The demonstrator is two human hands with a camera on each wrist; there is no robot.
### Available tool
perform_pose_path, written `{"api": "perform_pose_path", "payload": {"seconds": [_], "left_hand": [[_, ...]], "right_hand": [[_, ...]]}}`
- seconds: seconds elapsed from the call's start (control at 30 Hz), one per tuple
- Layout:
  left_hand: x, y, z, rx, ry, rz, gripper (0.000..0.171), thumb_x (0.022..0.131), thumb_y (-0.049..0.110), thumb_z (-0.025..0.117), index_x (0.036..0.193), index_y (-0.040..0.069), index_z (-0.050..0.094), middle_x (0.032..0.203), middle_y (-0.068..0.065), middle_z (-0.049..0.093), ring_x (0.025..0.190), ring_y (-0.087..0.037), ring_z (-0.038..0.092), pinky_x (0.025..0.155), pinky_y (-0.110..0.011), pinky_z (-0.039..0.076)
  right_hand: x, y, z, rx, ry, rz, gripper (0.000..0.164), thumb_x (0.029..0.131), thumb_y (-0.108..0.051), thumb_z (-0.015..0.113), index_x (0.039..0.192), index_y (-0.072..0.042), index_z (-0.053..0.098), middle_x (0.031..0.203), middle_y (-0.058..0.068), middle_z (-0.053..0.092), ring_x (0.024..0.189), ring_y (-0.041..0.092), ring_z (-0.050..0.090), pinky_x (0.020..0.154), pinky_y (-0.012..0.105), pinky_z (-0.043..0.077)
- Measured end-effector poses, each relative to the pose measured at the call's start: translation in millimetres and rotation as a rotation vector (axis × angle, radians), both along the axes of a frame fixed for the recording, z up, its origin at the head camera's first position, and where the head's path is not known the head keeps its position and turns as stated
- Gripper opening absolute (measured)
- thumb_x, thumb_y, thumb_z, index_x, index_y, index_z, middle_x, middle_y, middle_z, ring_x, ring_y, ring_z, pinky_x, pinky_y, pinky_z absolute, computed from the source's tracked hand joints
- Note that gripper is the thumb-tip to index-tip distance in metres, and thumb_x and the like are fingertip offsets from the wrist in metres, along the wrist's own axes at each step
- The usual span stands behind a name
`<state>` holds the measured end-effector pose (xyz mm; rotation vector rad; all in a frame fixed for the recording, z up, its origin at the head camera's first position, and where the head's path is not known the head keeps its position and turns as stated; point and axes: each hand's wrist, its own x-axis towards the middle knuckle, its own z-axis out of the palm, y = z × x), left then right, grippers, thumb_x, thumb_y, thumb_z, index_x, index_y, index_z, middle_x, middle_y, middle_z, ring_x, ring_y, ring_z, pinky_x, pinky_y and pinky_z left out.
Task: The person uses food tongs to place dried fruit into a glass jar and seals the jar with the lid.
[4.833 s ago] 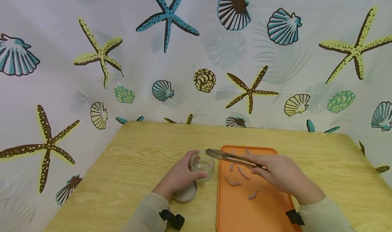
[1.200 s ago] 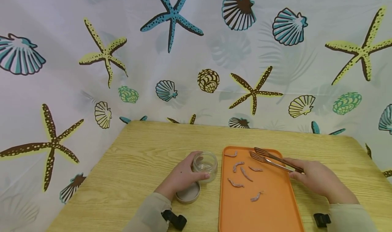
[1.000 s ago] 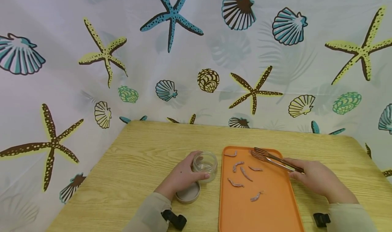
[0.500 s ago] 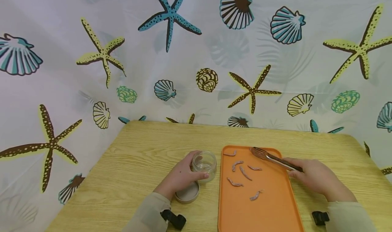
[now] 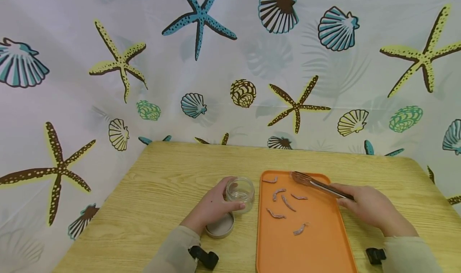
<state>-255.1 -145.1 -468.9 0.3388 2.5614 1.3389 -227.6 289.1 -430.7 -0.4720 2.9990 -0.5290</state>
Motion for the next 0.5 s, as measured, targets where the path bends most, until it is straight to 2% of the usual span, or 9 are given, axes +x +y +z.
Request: {"api": "perform_pose_path", "payload": {"seconds": [0.27, 0.4, 0.5], "left_hand": [[0.3, 1.2, 2.6, 0.017, 0.004, -0.003, 0.091, 0.082, 0.056, 0.080, 0.156, 0.030, 0.036, 0.152, -0.005, 0.046, 0.132, -0.033, 0.050, 0.097, -0.056, 0.045], [0.9, 1.3, 3.2, 0.013, -0.002, -0.005, 0.091, 0.082, 0.057, 0.080, 0.157, 0.030, 0.035, 0.153, -0.003, 0.046, 0.132, -0.033, 0.050, 0.097, -0.057, 0.045], [1.3, 1.3, 3.6, 0.010, -0.011, -0.003, 0.092, 0.081, 0.057, 0.080, 0.157, 0.030, 0.035, 0.153, -0.003, 0.046, 0.132, -0.033, 0.050, 0.097, -0.056, 0.045]], "right_hand": [[4.3, -10.6, 10.3, -0.034, 0.039, 0.040, 0.049, 0.099, -0.033, 0.068, 0.145, -0.018, 0.059, 0.124, 0.014, 0.069, 0.100, 0.030, 0.069, 0.080, 0.053, 0.053], [6.3, -19.3, 16.4, -0.043, 0.042, 0.053, 0.049, 0.099, -0.035, 0.067, 0.145, -0.021, 0.059, 0.115, 0.008, 0.072, 0.074, 0.016, 0.063, 0.068, 0.042, 0.050], [8.3, -28.7, 19.9, -0.050, 0.055, 0.076, 0.049, 0.098, -0.038, 0.067, 0.144, -0.022, 0.060, 0.099, -0.002, 0.072, 0.062, 0.010, 0.049, 0.062, 0.035, 0.041]]}}
